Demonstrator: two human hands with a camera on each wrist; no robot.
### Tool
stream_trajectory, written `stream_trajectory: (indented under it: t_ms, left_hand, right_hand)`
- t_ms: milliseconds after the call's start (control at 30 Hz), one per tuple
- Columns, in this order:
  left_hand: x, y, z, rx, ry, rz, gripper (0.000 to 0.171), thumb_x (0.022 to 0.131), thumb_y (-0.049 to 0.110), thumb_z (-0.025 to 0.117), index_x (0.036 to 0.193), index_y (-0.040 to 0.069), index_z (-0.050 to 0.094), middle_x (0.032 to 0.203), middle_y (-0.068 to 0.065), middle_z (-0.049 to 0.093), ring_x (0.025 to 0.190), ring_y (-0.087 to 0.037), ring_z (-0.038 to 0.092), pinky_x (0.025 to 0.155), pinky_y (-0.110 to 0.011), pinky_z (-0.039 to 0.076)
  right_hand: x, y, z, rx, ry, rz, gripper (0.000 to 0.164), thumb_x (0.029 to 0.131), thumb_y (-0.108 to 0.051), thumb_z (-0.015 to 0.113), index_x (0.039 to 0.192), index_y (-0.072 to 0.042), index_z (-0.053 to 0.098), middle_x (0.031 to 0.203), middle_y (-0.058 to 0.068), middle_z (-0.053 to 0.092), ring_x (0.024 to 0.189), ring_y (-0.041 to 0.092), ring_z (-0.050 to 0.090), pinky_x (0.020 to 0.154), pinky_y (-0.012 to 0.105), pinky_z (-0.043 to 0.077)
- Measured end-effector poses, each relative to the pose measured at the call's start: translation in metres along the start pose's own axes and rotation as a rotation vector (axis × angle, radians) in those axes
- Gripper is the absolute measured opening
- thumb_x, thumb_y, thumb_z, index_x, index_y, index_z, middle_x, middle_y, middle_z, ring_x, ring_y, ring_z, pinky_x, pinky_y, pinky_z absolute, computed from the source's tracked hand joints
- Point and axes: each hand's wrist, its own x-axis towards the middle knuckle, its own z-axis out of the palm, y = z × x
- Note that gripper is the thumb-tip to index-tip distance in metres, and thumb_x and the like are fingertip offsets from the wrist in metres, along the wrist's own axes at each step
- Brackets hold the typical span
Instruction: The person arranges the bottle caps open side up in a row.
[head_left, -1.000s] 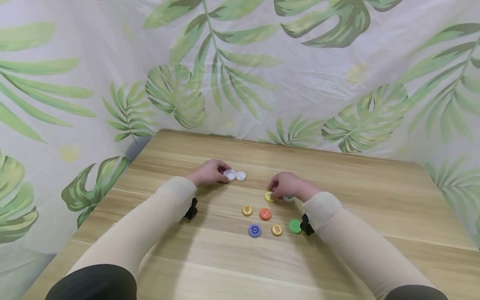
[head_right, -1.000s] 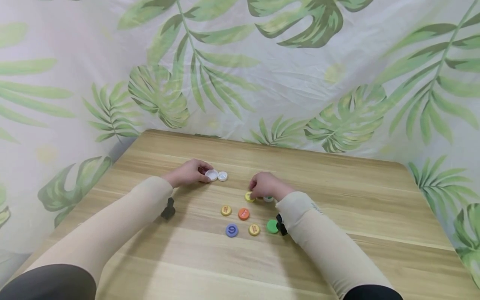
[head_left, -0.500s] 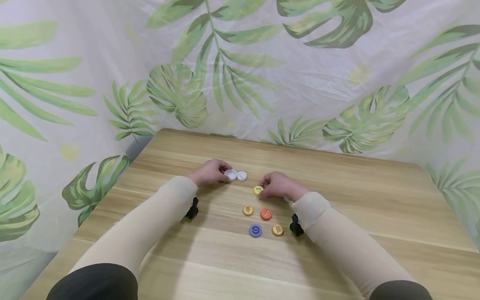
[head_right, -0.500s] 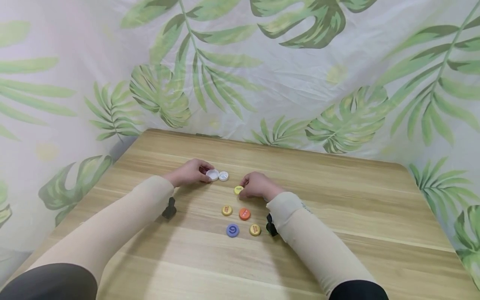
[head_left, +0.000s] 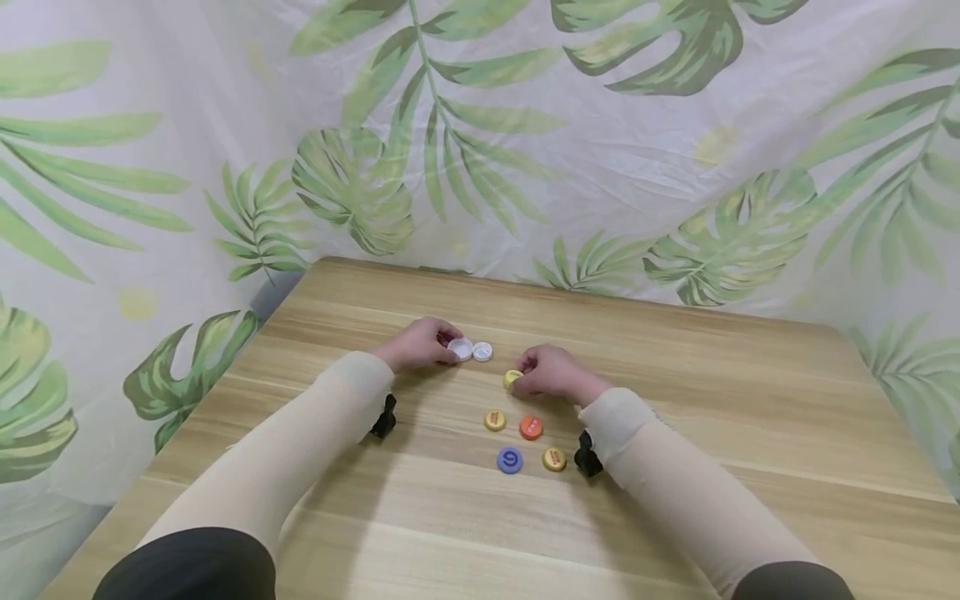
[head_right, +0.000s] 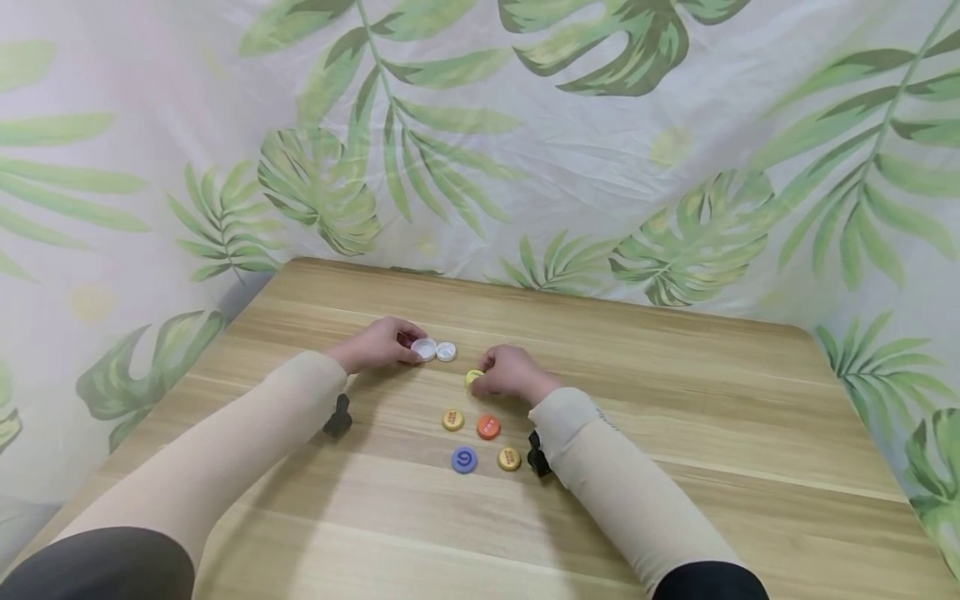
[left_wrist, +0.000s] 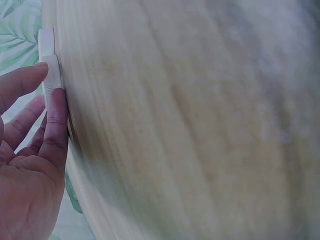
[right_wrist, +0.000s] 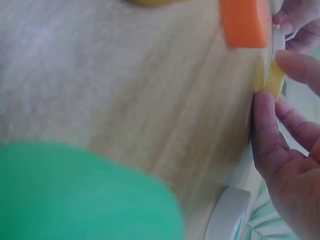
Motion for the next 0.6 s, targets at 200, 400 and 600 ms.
stream_trajectory:
  t_ms: [200,400,600]
  left_hand:
    - [-0.002,0.002,0.001,0.002,0.004,-0.009,0.045,0.092,0.005,0.074,0.133,-0.009,0.062,0.124,-0.021,0.065,0.112,-0.029,0.060,0.098,-0.039,0.050]
    - [-0.003,0.003,0.001,0.001,0.006,-0.009,0.044,0.092,0.005,0.074,0.132,-0.009,0.062,0.123,-0.021,0.066,0.111,-0.029,0.060,0.098,-0.039,0.050]
    - [-0.002,0.003,0.001,0.002,0.008,-0.003,0.044,0.091,0.004,0.075,0.132,-0.010,0.063,0.122,-0.020,0.066,0.110,-0.029,0.061,0.096,-0.038,0.051]
  right_hand:
    - [0.003,0.001,0.000,0.131,0.022,0.053,0.021,0.090,-0.010,0.067,0.109,-0.002,0.061,0.088,0.008,0.063,0.072,0.015,0.063,0.066,0.025,0.055]
    - [0.008,-0.002,-0.003,0.083,0.038,0.035,0.023,0.092,-0.014,0.062,0.111,-0.002,0.064,0.087,0.006,0.064,0.073,0.015,0.062,0.066,0.026,0.054]
    - [0.011,-0.004,-0.009,0.065,0.085,0.015,0.020,0.088,-0.012,0.069,0.102,-0.004,0.058,0.085,0.005,0.061,0.067,0.015,0.058,0.059,0.025,0.048]
